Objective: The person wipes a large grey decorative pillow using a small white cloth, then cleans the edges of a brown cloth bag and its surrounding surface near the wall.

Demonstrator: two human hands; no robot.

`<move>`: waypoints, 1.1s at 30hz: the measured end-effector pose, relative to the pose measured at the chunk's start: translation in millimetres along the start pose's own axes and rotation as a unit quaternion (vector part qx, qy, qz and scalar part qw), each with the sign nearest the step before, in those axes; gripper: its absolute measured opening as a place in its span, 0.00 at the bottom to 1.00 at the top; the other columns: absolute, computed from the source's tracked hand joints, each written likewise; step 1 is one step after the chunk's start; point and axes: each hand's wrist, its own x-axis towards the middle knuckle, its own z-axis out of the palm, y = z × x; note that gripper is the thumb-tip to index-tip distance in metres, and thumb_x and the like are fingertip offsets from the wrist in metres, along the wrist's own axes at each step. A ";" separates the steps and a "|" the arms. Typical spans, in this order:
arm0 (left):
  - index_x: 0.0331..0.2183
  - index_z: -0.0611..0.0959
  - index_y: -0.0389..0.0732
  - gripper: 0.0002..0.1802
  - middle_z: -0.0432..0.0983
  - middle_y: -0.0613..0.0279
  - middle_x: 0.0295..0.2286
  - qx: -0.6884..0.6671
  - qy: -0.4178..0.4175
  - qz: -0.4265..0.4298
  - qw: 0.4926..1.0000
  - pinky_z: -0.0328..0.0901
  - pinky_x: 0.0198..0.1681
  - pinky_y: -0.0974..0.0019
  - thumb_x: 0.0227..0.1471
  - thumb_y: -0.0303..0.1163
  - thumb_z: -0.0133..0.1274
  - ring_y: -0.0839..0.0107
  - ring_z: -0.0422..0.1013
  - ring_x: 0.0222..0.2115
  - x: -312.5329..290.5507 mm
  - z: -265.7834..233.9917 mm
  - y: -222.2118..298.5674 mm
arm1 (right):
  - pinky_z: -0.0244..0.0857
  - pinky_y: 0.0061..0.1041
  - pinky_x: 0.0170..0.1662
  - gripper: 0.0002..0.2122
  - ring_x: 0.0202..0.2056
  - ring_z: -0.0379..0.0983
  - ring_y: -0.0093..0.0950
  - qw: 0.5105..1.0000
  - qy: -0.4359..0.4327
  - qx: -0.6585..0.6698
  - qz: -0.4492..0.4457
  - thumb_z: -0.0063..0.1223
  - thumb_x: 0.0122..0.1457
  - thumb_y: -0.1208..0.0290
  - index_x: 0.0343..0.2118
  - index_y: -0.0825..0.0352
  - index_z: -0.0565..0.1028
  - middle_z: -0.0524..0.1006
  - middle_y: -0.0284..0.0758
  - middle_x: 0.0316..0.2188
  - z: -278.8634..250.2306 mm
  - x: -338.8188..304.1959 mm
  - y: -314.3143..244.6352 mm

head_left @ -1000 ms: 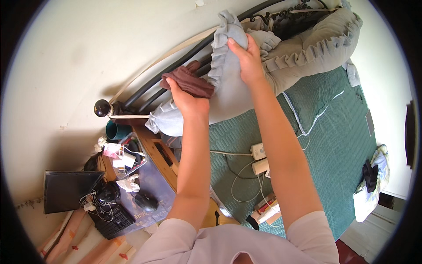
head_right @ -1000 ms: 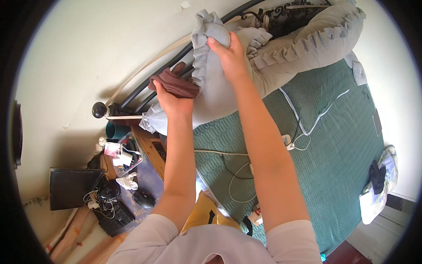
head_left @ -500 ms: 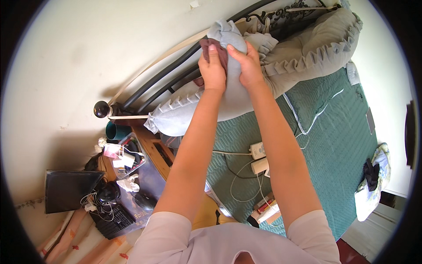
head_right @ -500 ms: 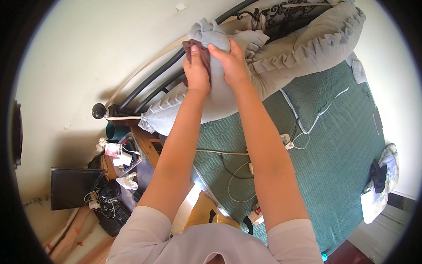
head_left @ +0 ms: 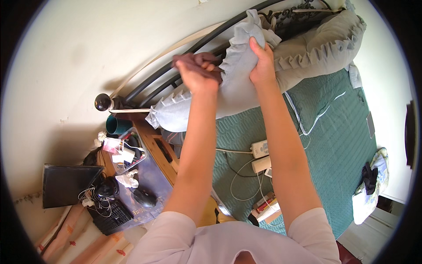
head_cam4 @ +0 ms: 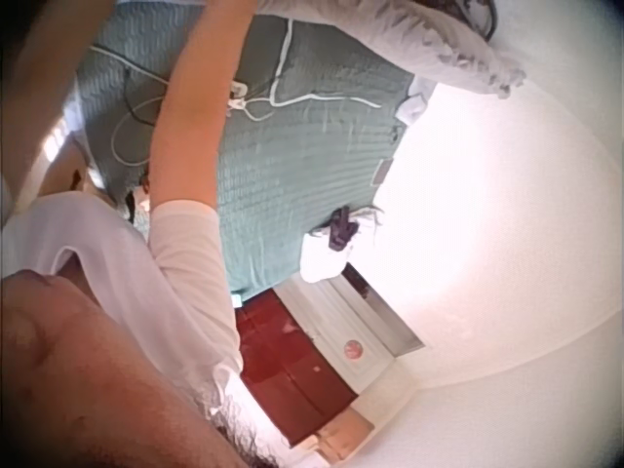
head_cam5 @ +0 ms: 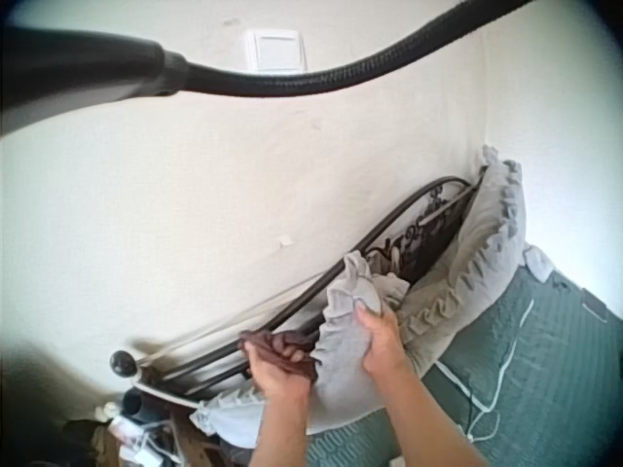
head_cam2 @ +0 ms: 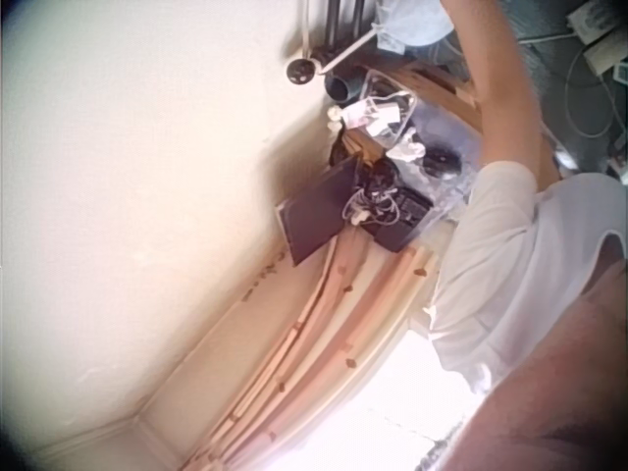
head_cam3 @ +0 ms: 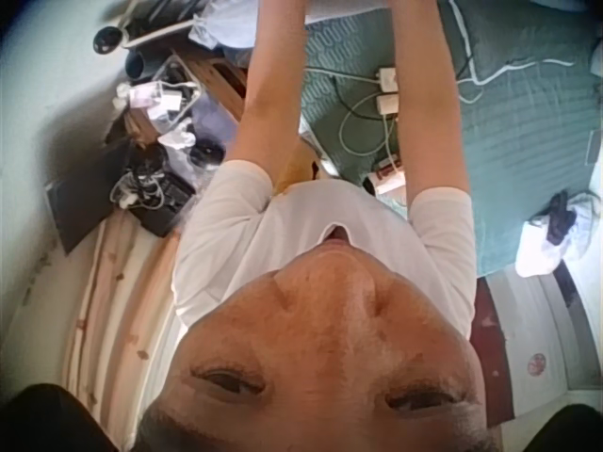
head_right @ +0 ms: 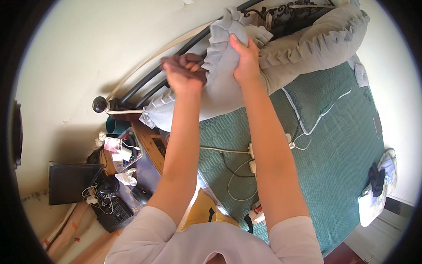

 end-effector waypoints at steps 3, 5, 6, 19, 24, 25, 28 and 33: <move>0.48 0.69 0.41 0.32 0.70 0.57 0.42 0.328 0.615 0.062 0.715 0.64 0.45 0.62 0.59 0.60 0.35 0.65 0.67 0.43 14.9 103.1 -21.9 | 0.66 0.26 0.44 0.19 0.38 0.73 0.28 0.999 0.037 0.022 -0.009 0.61 0.52 0.70 0.45 0.71 0.71 0.76 0.36 0.38 -21.5 5.5 1.2; 0.52 0.66 0.35 0.35 0.67 0.54 0.47 0.512 0.522 -0.005 0.682 0.59 0.52 0.58 0.60 0.58 0.36 0.60 0.64 0.48 0.5 111.6 -14.7 | 0.67 0.26 0.43 0.18 0.38 0.73 0.28 0.999 0.027 0.027 -0.024 0.60 0.52 0.70 0.45 0.71 0.71 0.76 0.36 0.38 -10.9 5.8 3.1; 0.53 0.64 0.33 0.36 0.66 0.52 0.49 0.592 0.491 -0.077 0.634 0.56 0.55 0.56 0.60 0.57 0.37 0.58 0.62 0.51 0.2 115.0 -19.6 | 0.67 0.26 0.42 0.18 0.38 0.73 0.28 0.999 0.029 0.021 -0.025 0.60 0.52 0.70 0.44 0.71 0.71 0.76 0.36 0.38 -9.6 6.5 1.5; 0.36 0.80 0.41 0.17 0.74 0.59 0.37 0.945 0.207 -0.183 0.177 0.66 0.37 0.54 0.38 0.27 0.55 0.54 0.69 0.38 -47.3 131.6 10.2 | 0.66 0.28 0.43 0.18 0.38 0.72 0.28 0.998 0.054 -0.006 -0.031 0.62 0.51 0.71 0.44 0.70 0.70 0.75 0.36 0.38 -20.3 6.8 1.7; 0.49 0.75 0.41 0.29 0.77 0.54 0.37 0.916 0.139 -0.202 0.317 0.66 0.40 0.55 0.40 0.21 0.52 0.54 0.71 0.38 11.8 130.9 -68.8 | 0.66 0.28 0.45 0.21 0.39 0.71 0.28 0.999 0.049 -0.014 -0.005 0.62 0.51 0.71 0.46 0.72 0.69 0.75 0.37 0.40 -27.8 13.3 8.9; 0.49 0.75 0.41 0.29 0.77 0.54 0.37 0.916 0.143 -0.204 0.314 0.66 0.40 0.55 0.40 0.21 0.52 0.54 0.71 0.38 2.2 128.1 -65.5 | 0.65 0.28 0.46 0.20 0.40 0.71 0.28 0.998 0.057 -0.039 -0.009 0.62 0.51 0.72 0.46 0.72 0.70 0.74 0.37 0.40 -31.2 10.5 6.0; 0.43 0.76 0.40 0.19 0.75 0.58 0.35 0.865 0.127 -0.419 0.247 0.66 0.36 0.54 0.44 0.24 0.50 0.57 0.70 0.38 -6.7 121.2 -45.2 | 0.64 0.27 0.46 0.19 0.40 0.71 0.28 0.995 0.082 -0.050 -0.038 0.62 0.50 0.72 0.45 0.71 0.70 0.75 0.37 0.40 -34.7 10.1 8.9; 0.43 0.80 0.42 0.21 0.72 0.61 0.48 0.969 0.099 -0.214 0.069 0.64 0.42 0.56 0.42 0.26 0.51 0.57 0.68 0.40 -111.3 139.1 66.4 | 0.64 0.28 0.46 0.19 0.41 0.70 0.29 0.995 0.075 -0.044 -0.050 0.62 0.50 0.73 0.44 0.71 0.70 0.74 0.37 0.41 -20.0 10.9 6.6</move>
